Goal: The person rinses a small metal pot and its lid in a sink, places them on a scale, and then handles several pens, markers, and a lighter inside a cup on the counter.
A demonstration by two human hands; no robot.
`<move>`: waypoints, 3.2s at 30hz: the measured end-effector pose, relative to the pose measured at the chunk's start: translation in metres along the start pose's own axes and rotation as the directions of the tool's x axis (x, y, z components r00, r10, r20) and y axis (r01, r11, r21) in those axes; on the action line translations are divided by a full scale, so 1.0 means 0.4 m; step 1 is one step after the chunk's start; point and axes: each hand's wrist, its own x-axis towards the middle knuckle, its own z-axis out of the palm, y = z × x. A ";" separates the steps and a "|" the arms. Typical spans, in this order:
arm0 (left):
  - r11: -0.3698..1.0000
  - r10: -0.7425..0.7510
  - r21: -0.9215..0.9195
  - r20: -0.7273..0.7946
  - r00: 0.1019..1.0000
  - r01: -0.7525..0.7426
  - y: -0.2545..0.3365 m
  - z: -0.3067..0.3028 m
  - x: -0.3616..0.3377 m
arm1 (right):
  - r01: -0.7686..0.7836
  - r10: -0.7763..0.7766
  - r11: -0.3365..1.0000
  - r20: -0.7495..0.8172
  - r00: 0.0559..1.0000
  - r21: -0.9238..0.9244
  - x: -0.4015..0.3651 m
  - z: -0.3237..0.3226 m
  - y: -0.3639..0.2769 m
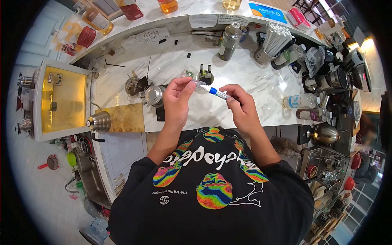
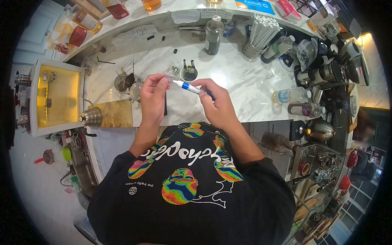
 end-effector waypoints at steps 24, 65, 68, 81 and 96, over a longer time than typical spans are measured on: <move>0.969 0.182 0.154 0.071 0.981 -0.191 -0.091 0.040 -0.061 | -0.167 0.186 0.980 -0.203 0.961 0.107 -0.054 0.046 0.020; 0.821 0.174 0.542 0.059 0.983 -0.178 -0.076 -0.112 0.083 | -0.215 0.204 0.968 -0.090 0.975 -0.132 0.147 0.050 0.250; 0.825 0.164 0.543 0.038 0.986 -0.158 -0.074 -0.129 0.088 | -0.099 0.031 0.949 -0.225 0.974 -0.298 0.185 0.051 0.267; 0.678 0.121 0.729 0.016 0.992 -0.095 -0.224 -0.139 0.171 | -0.249 0.167 0.872 -0.221 0.961 -0.421 0.242 0.096 0.390; 0.336 0.184 0.942 -0.086 0.979 0.019 -0.446 -0.195 0.282 | 0.058 -0.071 0.831 -0.002 0.998 -0.553 0.261 0.056 0.402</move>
